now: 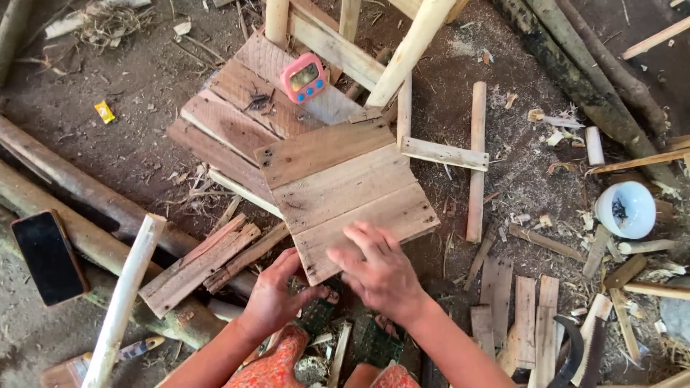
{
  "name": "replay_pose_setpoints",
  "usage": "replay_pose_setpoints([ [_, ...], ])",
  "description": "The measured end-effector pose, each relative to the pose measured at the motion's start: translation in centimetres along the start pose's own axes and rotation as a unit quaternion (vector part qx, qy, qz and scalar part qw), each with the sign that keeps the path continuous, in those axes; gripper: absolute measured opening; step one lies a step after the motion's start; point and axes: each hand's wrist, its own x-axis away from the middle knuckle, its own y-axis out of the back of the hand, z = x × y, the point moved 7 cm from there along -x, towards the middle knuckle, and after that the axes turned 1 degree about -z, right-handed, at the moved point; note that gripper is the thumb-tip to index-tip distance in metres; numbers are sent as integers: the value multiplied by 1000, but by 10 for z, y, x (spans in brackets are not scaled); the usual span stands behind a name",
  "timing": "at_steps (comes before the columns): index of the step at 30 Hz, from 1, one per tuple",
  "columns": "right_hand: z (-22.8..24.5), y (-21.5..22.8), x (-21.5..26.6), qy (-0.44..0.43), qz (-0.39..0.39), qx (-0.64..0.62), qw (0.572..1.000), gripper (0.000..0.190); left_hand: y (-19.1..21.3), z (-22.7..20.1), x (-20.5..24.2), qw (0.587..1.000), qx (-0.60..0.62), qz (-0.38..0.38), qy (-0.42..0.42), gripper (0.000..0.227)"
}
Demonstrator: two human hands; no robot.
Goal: The person assembles a small wooden stool on the ground: they hammer nails into a plank seat with a hammer, position round wooden legs against the seat, fit and align side rails, and press the parts together to check the fit. They pick up scattered wood pieces and nails from the floor as they work.
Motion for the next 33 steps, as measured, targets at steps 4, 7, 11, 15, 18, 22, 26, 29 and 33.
replay_pose_setpoints([
  [4,2,-6,3,-15,-32,12,999,29,-1,6,4,1000,-16,-15,13,61],
  [7,5,-11,8,-29,-38,48,998,33,-4,13,8,999,-13,-18,31,57],
  [11,9,-15,12,-43,-49,73,995,32,-2,12,10,999,-31,-28,3,60],
  [15,8,-20,16,-49,-55,88,993,34,-1,10,8,1000,-7,-19,-1,65],
  [18,7,-18,15,-59,-40,75,995,33,-2,14,7,1000,-5,-24,3,68],
  [22,5,-12,15,-56,-41,84,994,35,-1,8,3,999,18,-28,17,59],
  [26,3,-15,22,-56,-69,104,991,29,-8,15,4,1000,7,-17,16,62],
  [29,4,-26,33,-36,-125,121,984,27,-4,18,6,997,47,-59,-5,47],
  [33,7,-25,31,-54,-76,109,990,29,0,8,8,996,82,-31,-15,60],
])
